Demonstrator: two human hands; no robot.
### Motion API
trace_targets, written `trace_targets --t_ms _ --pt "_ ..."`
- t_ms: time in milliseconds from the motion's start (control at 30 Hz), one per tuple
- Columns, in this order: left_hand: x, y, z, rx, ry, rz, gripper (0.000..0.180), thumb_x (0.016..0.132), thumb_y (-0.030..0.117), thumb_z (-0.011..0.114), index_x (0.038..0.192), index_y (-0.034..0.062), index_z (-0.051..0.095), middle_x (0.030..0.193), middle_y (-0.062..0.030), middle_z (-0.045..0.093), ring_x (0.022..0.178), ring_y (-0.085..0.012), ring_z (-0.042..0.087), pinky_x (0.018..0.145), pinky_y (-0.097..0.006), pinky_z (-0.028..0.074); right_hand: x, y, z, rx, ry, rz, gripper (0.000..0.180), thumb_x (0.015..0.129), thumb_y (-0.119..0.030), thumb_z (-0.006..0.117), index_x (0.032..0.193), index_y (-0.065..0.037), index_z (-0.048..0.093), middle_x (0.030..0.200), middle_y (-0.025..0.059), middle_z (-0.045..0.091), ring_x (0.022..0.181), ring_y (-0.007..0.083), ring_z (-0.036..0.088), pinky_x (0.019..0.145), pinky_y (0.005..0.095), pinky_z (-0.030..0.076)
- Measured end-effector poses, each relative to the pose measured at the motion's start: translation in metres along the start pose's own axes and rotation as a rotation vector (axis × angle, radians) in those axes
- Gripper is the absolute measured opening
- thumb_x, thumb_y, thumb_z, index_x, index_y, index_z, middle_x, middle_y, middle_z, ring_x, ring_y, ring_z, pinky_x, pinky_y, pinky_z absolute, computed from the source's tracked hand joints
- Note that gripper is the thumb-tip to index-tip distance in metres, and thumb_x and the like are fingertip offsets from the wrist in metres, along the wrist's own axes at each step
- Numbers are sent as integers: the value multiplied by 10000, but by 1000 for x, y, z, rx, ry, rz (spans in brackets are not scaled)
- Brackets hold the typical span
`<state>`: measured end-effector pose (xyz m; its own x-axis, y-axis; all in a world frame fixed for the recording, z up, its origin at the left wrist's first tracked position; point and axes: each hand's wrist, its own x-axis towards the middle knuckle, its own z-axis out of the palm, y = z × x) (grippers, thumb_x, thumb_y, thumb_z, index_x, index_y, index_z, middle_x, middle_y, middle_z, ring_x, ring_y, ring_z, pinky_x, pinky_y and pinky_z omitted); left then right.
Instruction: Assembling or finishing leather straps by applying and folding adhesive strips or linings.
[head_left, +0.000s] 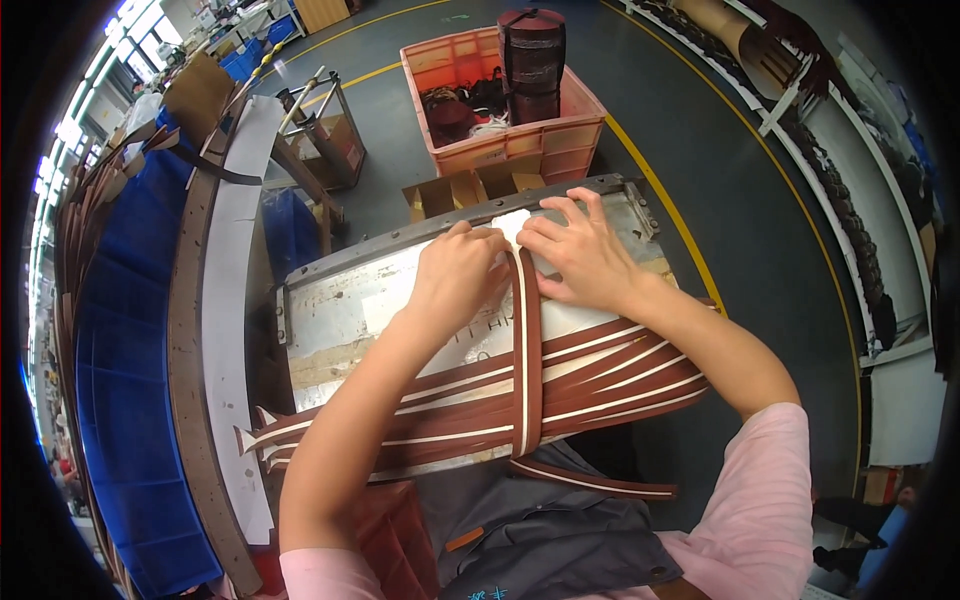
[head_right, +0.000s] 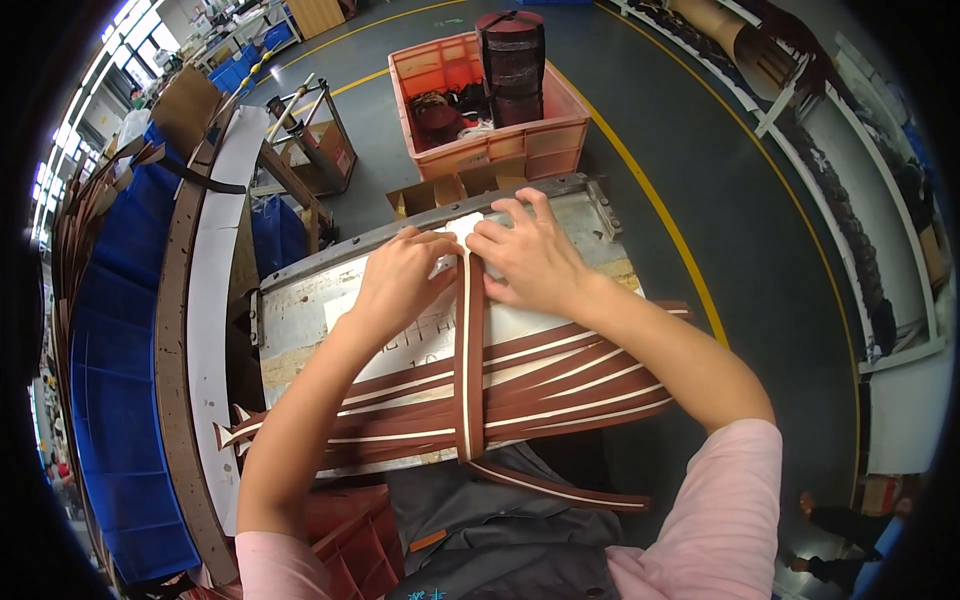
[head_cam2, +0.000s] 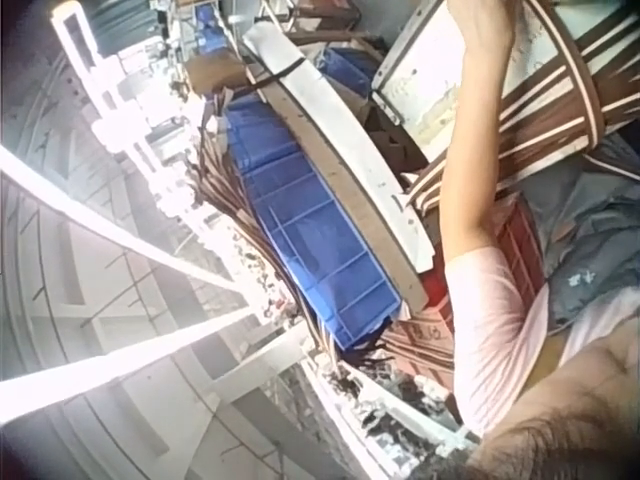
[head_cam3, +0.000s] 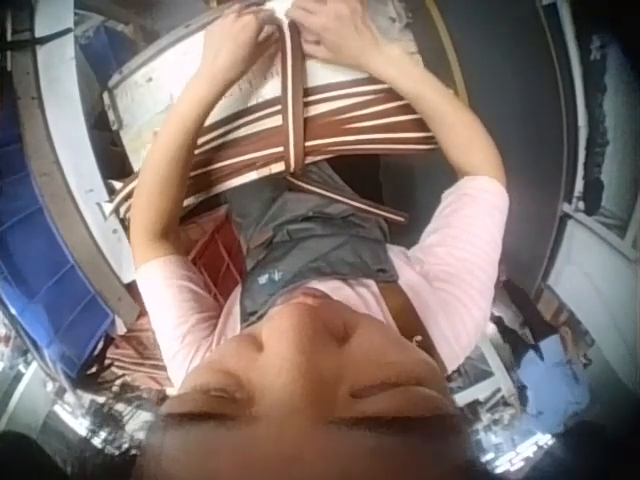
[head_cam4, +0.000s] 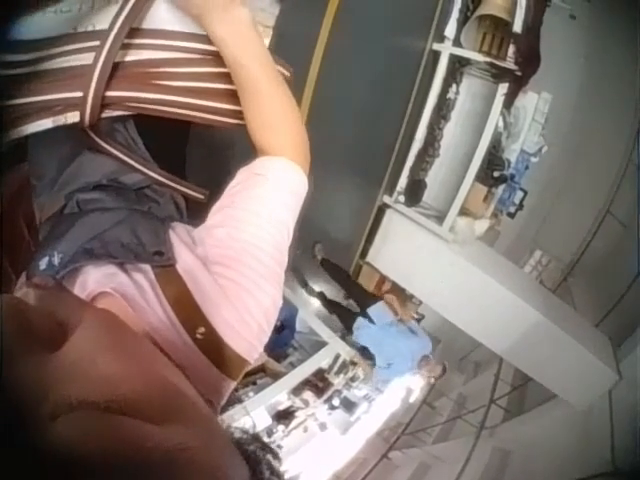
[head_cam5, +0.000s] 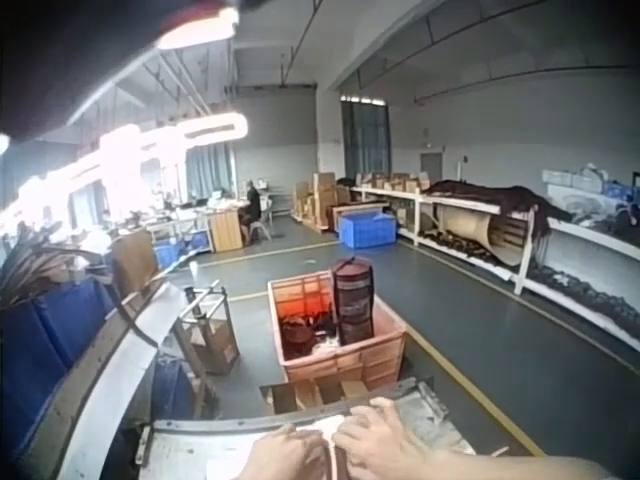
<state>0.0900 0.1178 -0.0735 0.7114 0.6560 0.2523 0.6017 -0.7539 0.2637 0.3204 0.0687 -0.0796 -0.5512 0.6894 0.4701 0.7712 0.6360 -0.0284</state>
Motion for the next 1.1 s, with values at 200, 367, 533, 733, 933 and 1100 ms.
trace_targets --t_ms 200,367,533,733,933,1100 --pt "3 24 20 91 154 -151 259 873 161 794 1127 122 760 1061 -45 778 948 -291 701 786 -424 603 0 -8 14 -203 34 118 308 851 -176 765 1153 -122 741 1126 41 716 1253 307 618 1223 577 284" --pt "0 32 29 135 295 -157 290 800 45 742 1087 83 722 1052 -49 770 875 -272 704 704 -375 598 -4 -5 24 -61 160 152 286 873 -102 726 1157 -107 750 1192 46 734 1241 299 624 1206 571 305" --pt "0 28 36 162 310 -145 312 819 50 731 1128 86 712 1167 -40 761 868 -265 676 693 -358 592 -1 -5 29 -7 168 163 321 853 -74 729 1174 -78 751 1210 46 731 1223 285 626 1197 563 314" --pt "-4 25 40 172 332 -143 351 811 69 769 1158 108 732 1204 -11 768 843 -251 657 678 -354 584 0 -8 24 -35 147 174 340 847 -62 725 1185 -71 758 1185 31 727 1207 277 622 1209 575 287" --pt "-6 25 39 157 311 -139 405 813 51 758 1215 99 736 1252 -29 757 852 -234 659 667 -341 582 -1 -8 26 -30 150 195 322 856 -62 723 1173 -90 767 1198 21 731 1224 286 618 1212 582 275" --pt "-5 23 41 184 318 -131 432 817 64 769 1246 100 741 1279 -18 736 848 -214 660 665 -338 576 -1 -8 24 -41 146 237 298 867 -106 745 1163 -120 778 1184 -4 738 1233 286 614 1198 585 286"
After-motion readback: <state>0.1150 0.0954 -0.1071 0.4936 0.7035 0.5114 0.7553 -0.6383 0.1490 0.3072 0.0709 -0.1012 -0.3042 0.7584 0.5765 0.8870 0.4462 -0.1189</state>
